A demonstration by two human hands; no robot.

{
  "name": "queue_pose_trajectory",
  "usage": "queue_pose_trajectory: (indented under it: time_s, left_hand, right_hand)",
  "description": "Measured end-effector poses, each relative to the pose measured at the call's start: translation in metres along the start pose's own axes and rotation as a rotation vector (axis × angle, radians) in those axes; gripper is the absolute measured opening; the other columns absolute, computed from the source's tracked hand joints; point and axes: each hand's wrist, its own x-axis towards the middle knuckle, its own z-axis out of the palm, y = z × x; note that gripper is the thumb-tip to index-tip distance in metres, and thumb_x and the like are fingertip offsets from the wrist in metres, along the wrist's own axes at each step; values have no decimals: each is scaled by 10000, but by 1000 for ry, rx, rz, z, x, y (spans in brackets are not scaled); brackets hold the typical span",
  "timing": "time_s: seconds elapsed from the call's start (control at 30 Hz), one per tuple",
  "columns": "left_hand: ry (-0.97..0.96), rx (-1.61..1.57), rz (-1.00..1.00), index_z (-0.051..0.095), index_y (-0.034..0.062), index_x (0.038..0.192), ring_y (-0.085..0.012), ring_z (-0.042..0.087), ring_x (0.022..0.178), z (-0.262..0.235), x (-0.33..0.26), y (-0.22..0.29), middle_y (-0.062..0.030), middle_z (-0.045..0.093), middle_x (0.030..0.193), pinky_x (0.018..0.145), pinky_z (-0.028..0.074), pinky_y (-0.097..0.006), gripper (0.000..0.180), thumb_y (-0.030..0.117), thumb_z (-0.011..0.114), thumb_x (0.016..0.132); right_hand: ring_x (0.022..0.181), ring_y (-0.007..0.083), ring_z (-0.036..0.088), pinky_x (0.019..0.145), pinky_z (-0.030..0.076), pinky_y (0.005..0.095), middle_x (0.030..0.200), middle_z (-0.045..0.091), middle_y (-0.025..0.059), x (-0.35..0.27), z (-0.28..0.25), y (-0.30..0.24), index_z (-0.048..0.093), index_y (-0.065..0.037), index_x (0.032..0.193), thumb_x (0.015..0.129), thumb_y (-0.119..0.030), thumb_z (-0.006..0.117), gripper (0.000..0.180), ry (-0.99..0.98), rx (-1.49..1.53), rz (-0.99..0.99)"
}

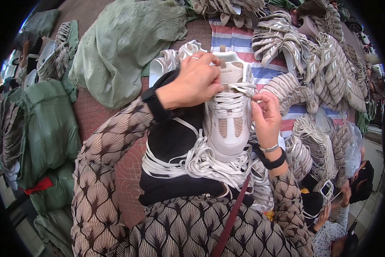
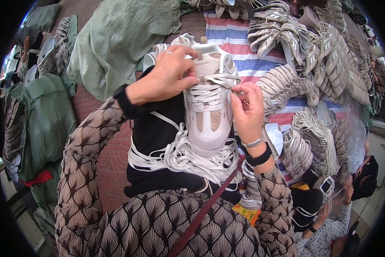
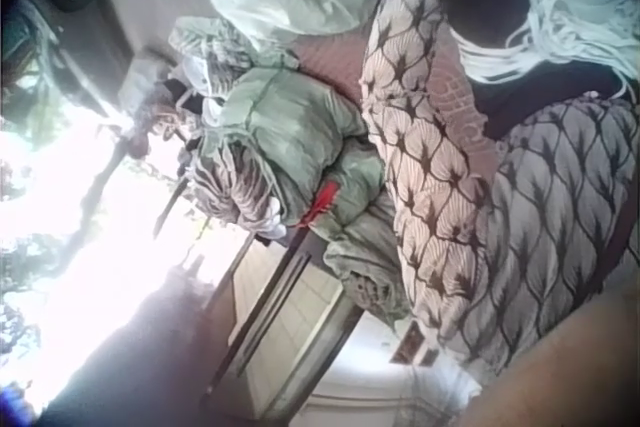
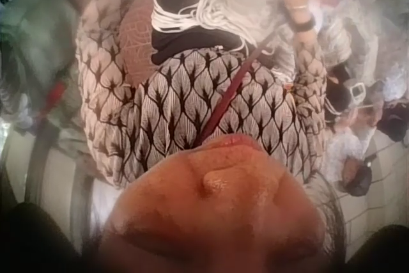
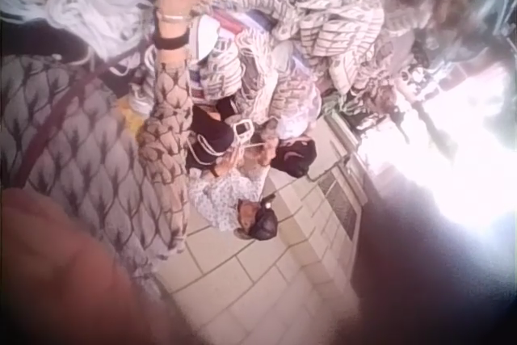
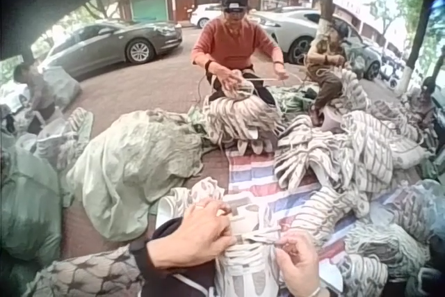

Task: Lacing up white sneakers and tying the laces in a production or finishing setting.

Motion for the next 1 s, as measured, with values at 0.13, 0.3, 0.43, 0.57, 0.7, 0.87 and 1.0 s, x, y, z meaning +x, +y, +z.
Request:
queue_pose_trajectory:
  time_s: [0.13, 0.3, 0.43, 0.57, 0.7, 0.87, 1.0]
  left_hand:
    - [-26, 333, 94, 641, 77, 679, -334, 529, 1087, -66, -31, -24, -129, 599, 1123, 908, 413, -454, 137, 193, 711, 698]
    - [-158, 728, -642, 605, 55, 724, -329, 572, 913, -161, -144, -117, -132, 611, 916, 785, 461, -421, 207, 256, 652, 719]
    - [-206, 864, -1299, 692, 79, 855, -340, 601, 1020, -217, -256, -175, -153, 674, 982, 847, 474, -440, 307, 354, 638, 733]
    - [-38, 839, -1533, 652, 120, 925, -335, 615, 1008, -240, -339, -196, -135, 673, 982, 852, 459, -454, 328, 401, 638, 756]
    - [86, 832, -1397, 591, 56, 845, -329, 630, 966, -245, -364, -195, -149, 673, 948, 795, 479, -420, 293, 348, 620, 837]
    - [801, -395, -1333, 494, 42, 1028, -304, 634, 972, -223, -338, -211, -162, 667, 1028, 838, 536, -357, 213, 249, 465, 990]
    - [1152, -1081, -1065, 478, -67, 1029, -317, 613, 1044, -217, -325, -208, -218, 627, 1101, 1012, 470, -432, 242, 148, 368, 1014]
  right_hand:
    - [638, 45, 529, 520, 445, 182, 1069, 475, 52, -4, -4, -2, 570, 6, 1005, 858, 39, 591, 152, 57, 100, 3]
    - [611, 54, 538, 483, 444, 188, 1068, 475, 59, -2, 1, 3, 567, 9, 1003, 860, 31, 590, 146, 41, 99, 9]
    - [604, 78, 550, 488, 442, 201, 1098, 470, 79, 13, -2, -4, 559, 18, 995, 859, -2, 604, 145, -59, -54, 132]
    - [586, 95, 553, 492, 441, 237, 976, 531, 71, 27, -22, 9, 551, -4, 955, 874, -37, 594, 97, -178, -221, -190]
    - [608, 215, 614, 546, 466, 314, 686, 584, 78, 40, -53, -30, 522, -53, 881, 901, -57, 540, 28, -309, -421, -63]
    - [746, 344, 611, 629, 481, 396, 850, 624, 149, 54, -134, -22, 577, -24, 969, 864, -67, 559, 114, -457, -1010, -439]
    - [759, 365, 597, 635, 478, 399, 847, 613, 155, 59, -184, -9, 616, -31, 974, 842, -80, 570, 149, -399, -1120, -278]
